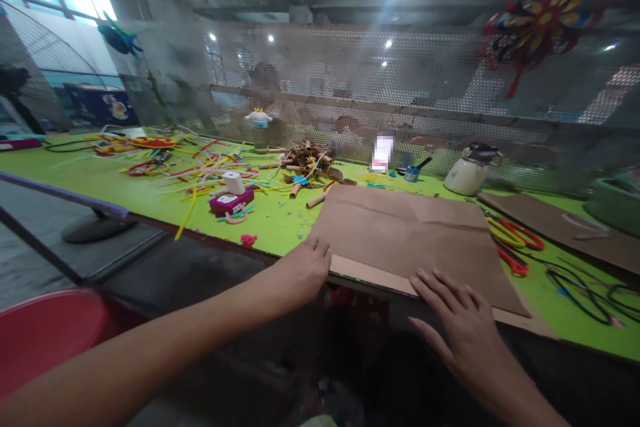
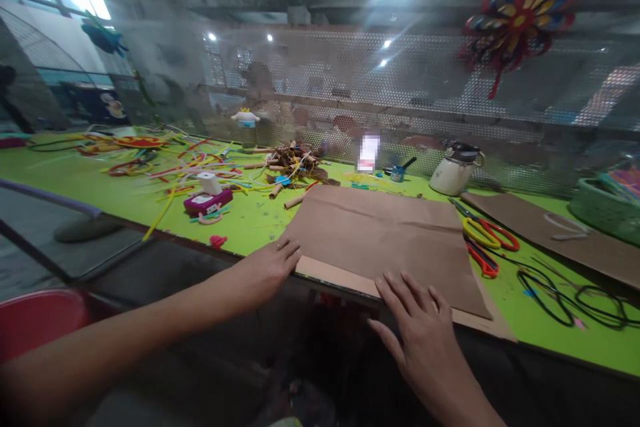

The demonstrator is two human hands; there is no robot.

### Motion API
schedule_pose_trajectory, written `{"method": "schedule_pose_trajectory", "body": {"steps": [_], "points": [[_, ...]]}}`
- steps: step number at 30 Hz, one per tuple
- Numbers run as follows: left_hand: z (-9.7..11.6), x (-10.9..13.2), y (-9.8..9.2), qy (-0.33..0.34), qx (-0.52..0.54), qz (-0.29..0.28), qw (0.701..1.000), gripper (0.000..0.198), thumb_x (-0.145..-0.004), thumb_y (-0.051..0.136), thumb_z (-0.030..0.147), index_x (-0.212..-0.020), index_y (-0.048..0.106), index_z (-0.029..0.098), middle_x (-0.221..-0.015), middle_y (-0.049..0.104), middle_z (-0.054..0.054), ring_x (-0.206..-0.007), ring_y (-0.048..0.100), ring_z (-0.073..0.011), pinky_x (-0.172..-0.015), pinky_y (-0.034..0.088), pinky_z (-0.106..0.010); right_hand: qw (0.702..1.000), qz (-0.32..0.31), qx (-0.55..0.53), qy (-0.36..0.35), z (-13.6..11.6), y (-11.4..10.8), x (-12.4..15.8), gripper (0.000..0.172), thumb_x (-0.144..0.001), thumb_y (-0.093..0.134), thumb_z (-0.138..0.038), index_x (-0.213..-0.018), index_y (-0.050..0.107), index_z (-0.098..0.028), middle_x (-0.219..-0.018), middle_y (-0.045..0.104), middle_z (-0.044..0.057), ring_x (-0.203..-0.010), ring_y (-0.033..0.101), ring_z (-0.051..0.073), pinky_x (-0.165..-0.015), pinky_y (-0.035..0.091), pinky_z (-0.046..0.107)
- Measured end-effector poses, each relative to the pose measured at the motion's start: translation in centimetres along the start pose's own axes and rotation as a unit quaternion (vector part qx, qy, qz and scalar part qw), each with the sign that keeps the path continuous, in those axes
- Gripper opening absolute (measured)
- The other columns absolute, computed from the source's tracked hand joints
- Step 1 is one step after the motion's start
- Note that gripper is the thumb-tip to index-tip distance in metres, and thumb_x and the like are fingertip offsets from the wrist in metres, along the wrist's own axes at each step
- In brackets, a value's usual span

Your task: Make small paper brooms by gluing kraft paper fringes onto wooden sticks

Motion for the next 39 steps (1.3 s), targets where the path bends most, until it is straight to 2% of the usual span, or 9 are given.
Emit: {"method": "schedule_pose_trajectory", "body": {"steps": [5, 9, 16, 19, 22, 25, 28, 34, 39], "points": [[-2.0, 1.2, 0.1, -0.065, 0.001, -0.012, 0.998, 0.023, -0.077, 0.043, 0.007, -0.095, 0.059, 0.006, -0.093, 0.064, -0.018, -0.094, 0.058, -0.0248, -0.082, 0.043, -0.036, 1.000, -0.006, 0.002, 0.005, 0.0, 0.2, 0.1, 0.047, -0.086, 0.048, -0.044, -0.129, 0.045, -0.026, -0.132, 0.053, 0.005, -0.122, 0.043, 0.029, -0.094, 0.032, 0.050], [-3.0, 0.6, -0.9, -0.067, 0.037, -0.009, 0.997, 0.019, -0.082, 0.043, 0.015, -0.088, 0.060, 0.011, -0.073, 0.063, -0.011, -0.072, 0.061, -0.0204, -0.071, 0.043, -0.031, 1.000, -0.022, -0.001, 0.015, -0.1, -0.2, -0.2, 0.046, -0.088, 0.046, -0.044, -0.129, 0.045, -0.025, -0.133, 0.052, 0.005, -0.122, 0.042, 0.029, -0.095, 0.031, 0.050], [-4.7, -0.6, -1.4, -0.105, 0.043, -0.025, 0.993, 0.029, -0.087, 0.034, 0.022, -0.103, 0.056, 0.014, -0.062, 0.060, -0.006, -0.056, 0.055, -0.0206, -0.053, 0.034, -0.027, 0.996, -0.075, -0.038, 0.040, 0.1, -1.1, -1.0, 0.046, -0.091, 0.042, -0.045, -0.130, 0.045, -0.022, -0.136, 0.048, 0.005, -0.125, 0.040, 0.028, -0.098, 0.032, 0.050], [-4.7, -0.2, -0.9, -0.101, 0.051, -0.009, 0.994, 0.031, -0.089, 0.030, 0.023, -0.103, 0.056, 0.013, -0.062, 0.059, -0.006, -0.057, 0.055, -0.0205, -0.055, 0.036, -0.028, 0.993, -0.082, -0.063, 0.057, 1.0, -1.6, -0.9, 0.046, -0.091, 0.042, -0.043, -0.128, 0.047, -0.016, -0.135, 0.049, 0.009, -0.124, 0.041, 0.025, -0.100, 0.035, 0.046], [-5.0, 0.8, -0.6, -0.096, 0.074, 0.055, 0.991, 0.037, -0.093, 0.027, 0.031, -0.100, 0.059, 0.015, -0.073, 0.063, -0.007, -0.069, 0.059, -0.0212, -0.067, 0.042, -0.030, 0.992, -0.070, -0.070, 0.079, 2.7, -2.0, 0.1, 0.046, -0.091, 0.042, -0.042, -0.127, 0.049, -0.012, -0.133, 0.050, 0.011, -0.124, 0.042, 0.025, -0.102, 0.036, 0.044], [-5.5, 2.2, -0.3, -0.091, 0.094, 0.125, 0.983, 0.041, -0.091, 0.034, 0.047, -0.109, 0.058, 0.020, -0.102, 0.066, -0.009, -0.094, 0.060, -0.0230, -0.083, 0.045, -0.033, 0.993, -0.039, -0.058, 0.094, 4.7, -2.0, 2.0, 0.044, -0.091, 0.043, -0.040, -0.125, 0.050, -0.014, -0.131, 0.052, 0.011, -0.123, 0.045, 0.025, -0.100, 0.040, 0.045], [-6.1, 3.2, 0.0, -0.093, 0.070, 0.169, 0.979, 0.047, -0.086, 0.042, 0.053, -0.116, 0.058, 0.021, -0.115, 0.063, -0.008, -0.105, 0.058, -0.0247, -0.091, 0.044, -0.035, 0.994, -0.003, -0.033, 0.103, 6.8, -1.9, 3.7, 0.042, -0.090, 0.046, -0.040, -0.123, 0.053, -0.015, -0.129, 0.055, 0.011, -0.120, 0.048, 0.026, -0.098, 0.043, 0.046], [-6.0, 3.7, 0.6, -0.072, 0.015, 0.192, 0.979, 0.039, -0.090, 0.037, 0.044, -0.113, 0.063, 0.025, -0.113, 0.065, 0.000, -0.107, 0.059, -0.0233, -0.088, 0.047, -0.036, 0.995, 0.041, 0.012, 0.089, 8.2, -2.2, 5.1, 0.041, -0.088, 0.050, -0.041, -0.122, 0.054, -0.019, -0.124, 0.059, 0.009, -0.115, 0.053, 0.027, -0.093, 0.046, 0.046], [-6.2, 4.0, 1.3, -0.084, -0.008, 0.243, 0.966, 0.036, -0.089, 0.040, 0.040, -0.109, 0.066, 0.026, -0.111, 0.066, 0.000, -0.107, 0.058, -0.0217, -0.089, 0.047, -0.035, 0.991, 0.075, 0.057, 0.091, 9.2, -2.0, 6.3, 0.038, -0.089, 0.048, -0.039, -0.120, 0.055, -0.018, -0.123, 0.060, 0.008, -0.113, 0.055, 0.025, -0.091, 0.046, 0.042]]}}
Point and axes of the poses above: each hand's wrist, its own x-axis away from the middle knuckle, its own y-axis out of the palm, z = x × y, the point moved 9 cm from there along -x, towards the middle knuckle
